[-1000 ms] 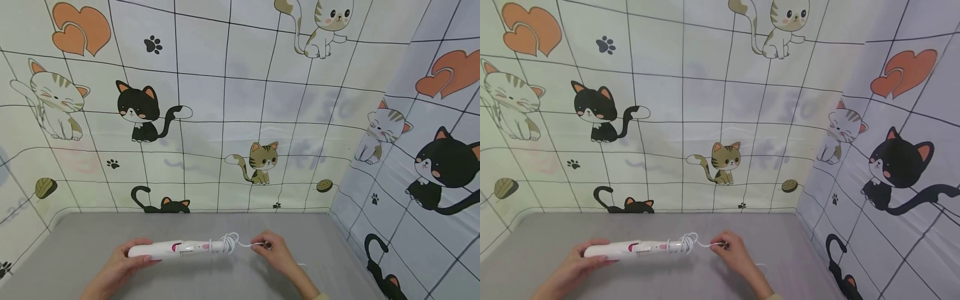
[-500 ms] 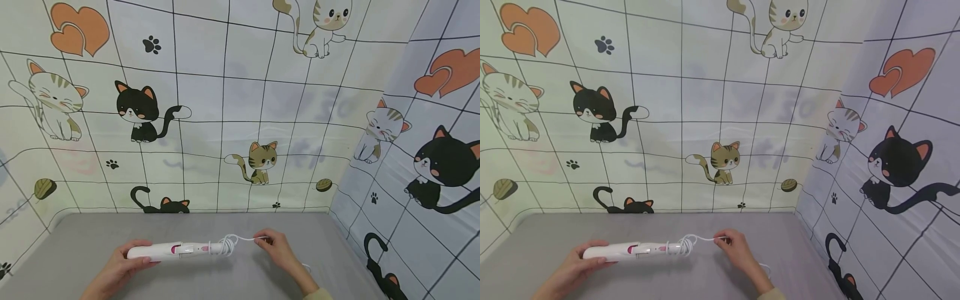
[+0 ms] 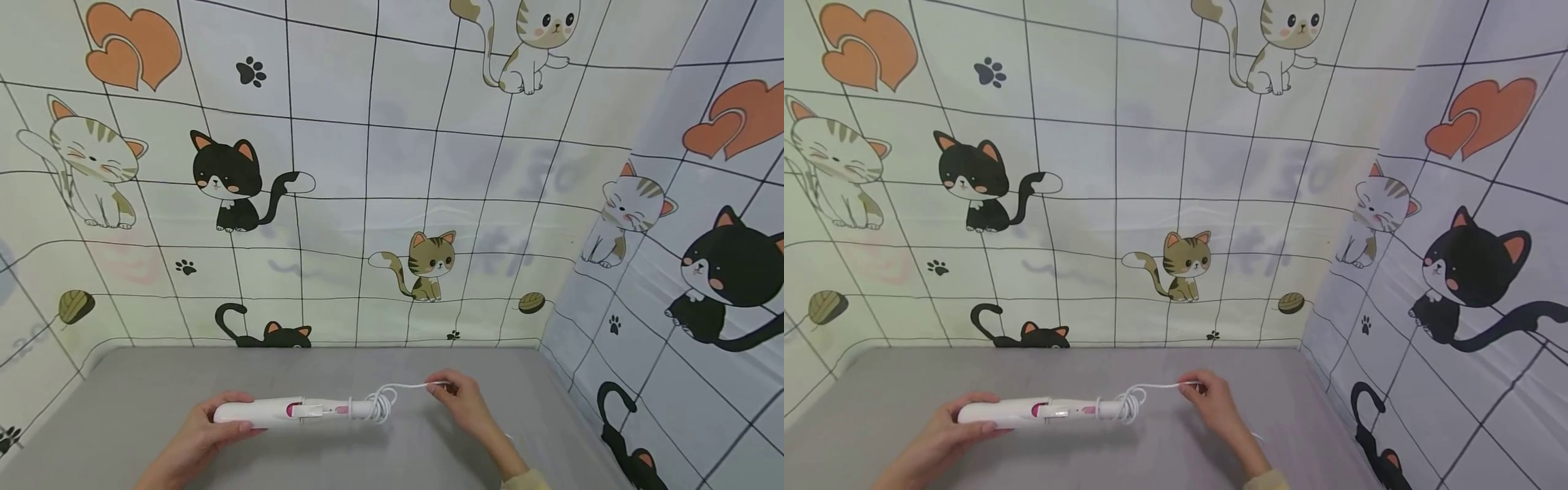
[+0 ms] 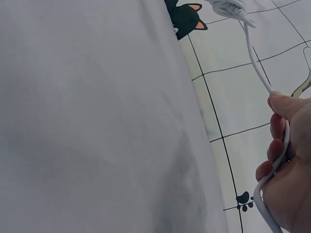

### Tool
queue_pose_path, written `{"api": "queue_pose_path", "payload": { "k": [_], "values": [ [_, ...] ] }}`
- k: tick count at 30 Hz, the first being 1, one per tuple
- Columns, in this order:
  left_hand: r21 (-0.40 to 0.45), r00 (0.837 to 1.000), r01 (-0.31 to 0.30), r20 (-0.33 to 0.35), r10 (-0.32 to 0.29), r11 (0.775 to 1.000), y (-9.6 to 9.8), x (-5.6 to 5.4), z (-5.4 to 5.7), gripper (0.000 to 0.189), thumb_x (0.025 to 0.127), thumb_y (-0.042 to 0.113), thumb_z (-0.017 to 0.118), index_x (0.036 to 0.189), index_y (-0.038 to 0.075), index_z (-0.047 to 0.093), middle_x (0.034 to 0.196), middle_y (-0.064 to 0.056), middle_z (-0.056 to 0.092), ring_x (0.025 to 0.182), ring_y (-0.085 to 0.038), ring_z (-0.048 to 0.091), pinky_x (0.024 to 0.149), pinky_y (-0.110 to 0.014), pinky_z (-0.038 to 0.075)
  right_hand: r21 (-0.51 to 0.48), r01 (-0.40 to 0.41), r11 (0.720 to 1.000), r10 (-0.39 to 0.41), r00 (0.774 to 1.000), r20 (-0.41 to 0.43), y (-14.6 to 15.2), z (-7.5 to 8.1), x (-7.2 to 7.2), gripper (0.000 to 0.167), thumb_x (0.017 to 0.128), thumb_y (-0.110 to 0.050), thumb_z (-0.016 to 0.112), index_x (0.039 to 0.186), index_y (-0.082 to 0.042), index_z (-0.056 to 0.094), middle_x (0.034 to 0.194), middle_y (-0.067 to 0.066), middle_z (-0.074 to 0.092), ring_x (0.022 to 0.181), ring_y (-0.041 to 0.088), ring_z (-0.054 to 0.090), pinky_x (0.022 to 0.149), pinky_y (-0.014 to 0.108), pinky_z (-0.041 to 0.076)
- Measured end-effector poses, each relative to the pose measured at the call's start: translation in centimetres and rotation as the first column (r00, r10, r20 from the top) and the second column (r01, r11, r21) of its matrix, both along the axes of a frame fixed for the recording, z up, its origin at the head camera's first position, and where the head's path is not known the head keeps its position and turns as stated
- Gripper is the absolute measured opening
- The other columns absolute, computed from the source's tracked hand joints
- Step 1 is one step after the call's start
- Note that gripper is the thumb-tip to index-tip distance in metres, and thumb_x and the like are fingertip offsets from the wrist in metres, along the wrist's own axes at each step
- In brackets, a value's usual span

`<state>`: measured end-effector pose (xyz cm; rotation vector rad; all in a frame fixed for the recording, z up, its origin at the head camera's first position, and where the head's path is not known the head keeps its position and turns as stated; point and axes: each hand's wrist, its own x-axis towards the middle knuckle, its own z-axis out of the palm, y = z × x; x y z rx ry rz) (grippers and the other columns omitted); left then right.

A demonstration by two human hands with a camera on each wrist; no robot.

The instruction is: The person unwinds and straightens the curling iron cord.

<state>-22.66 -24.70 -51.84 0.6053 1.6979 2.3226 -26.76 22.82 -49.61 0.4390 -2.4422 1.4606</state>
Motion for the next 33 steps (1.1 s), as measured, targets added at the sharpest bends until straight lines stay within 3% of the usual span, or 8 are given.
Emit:
{"api": "queue_pose_path", "payload": {
  "k": [9,17,22,33],
  "values": [
    [0.03,1.0,-0.017,0.018,0.017,0.999,-0.1,-0.2,-0.2,0.042,0.092,-0.018,0.057,0.12,0.01,0.071,0.126,-0.007,0.054,0.111,-0.022,0.066,0.099,-0.046,0.057,-0.116,0.07,0.991,-0.072,0.997,-0.009,1.7,0.5,0.3,0.006,0.092,0.002,0.073,0.097,0.002,0.074,0.091,0.01,0.071,0.075,0.005,0.059,0.063,0.016,0.052],
    [0.023,0.998,-0.04,0.055,0.039,0.999,-0.4,0.0,-0.2,0.041,0.093,-0.017,0.058,0.12,0.01,0.071,0.126,-0.008,0.053,0.111,-0.024,0.066,0.1,-0.044,0.057,-0.082,0.071,0.994,-0.065,0.995,0.071,2.3,0.3,0.6,0.006,0.093,-0.001,0.072,0.099,0.002,0.073,0.094,0.005,0.071,0.08,0.006,0.061,0.069,0.017,0.055],
    [0.076,0.998,-0.051,0.05,0.048,0.996,-0.6,0.1,-0.3,0.044,0.093,-0.02,0.055,0.119,0.012,0.071,0.125,-0.009,0.054,0.11,-0.027,0.068,0.1,-0.043,0.057,-0.08,0.09,0.993,-0.08,0.99,0.115,2.9,0.2,0.8,0.008,0.093,-0.002,0.072,0.1,0.003,0.073,0.094,0.008,0.071,0.082,0.009,0.062,0.072,0.019,0.056],
    [0.121,0.999,0.036,-0.03,-0.032,0.992,-1.0,0.0,-0.5,0.048,0.096,-0.02,0.048,0.124,0.012,0.069,0.127,-0.005,0.057,0.114,-0.022,0.065,0.102,-0.045,0.054,0.005,0.11,0.994,-0.11,0.988,0.108,3.5,0.0,0.8,0.006,0.094,-0.004,0.072,0.099,-0.003,0.075,0.089,0.002,0.069,0.076,0.01,0.056,0.063,0.02,0.049]
  ]
}}
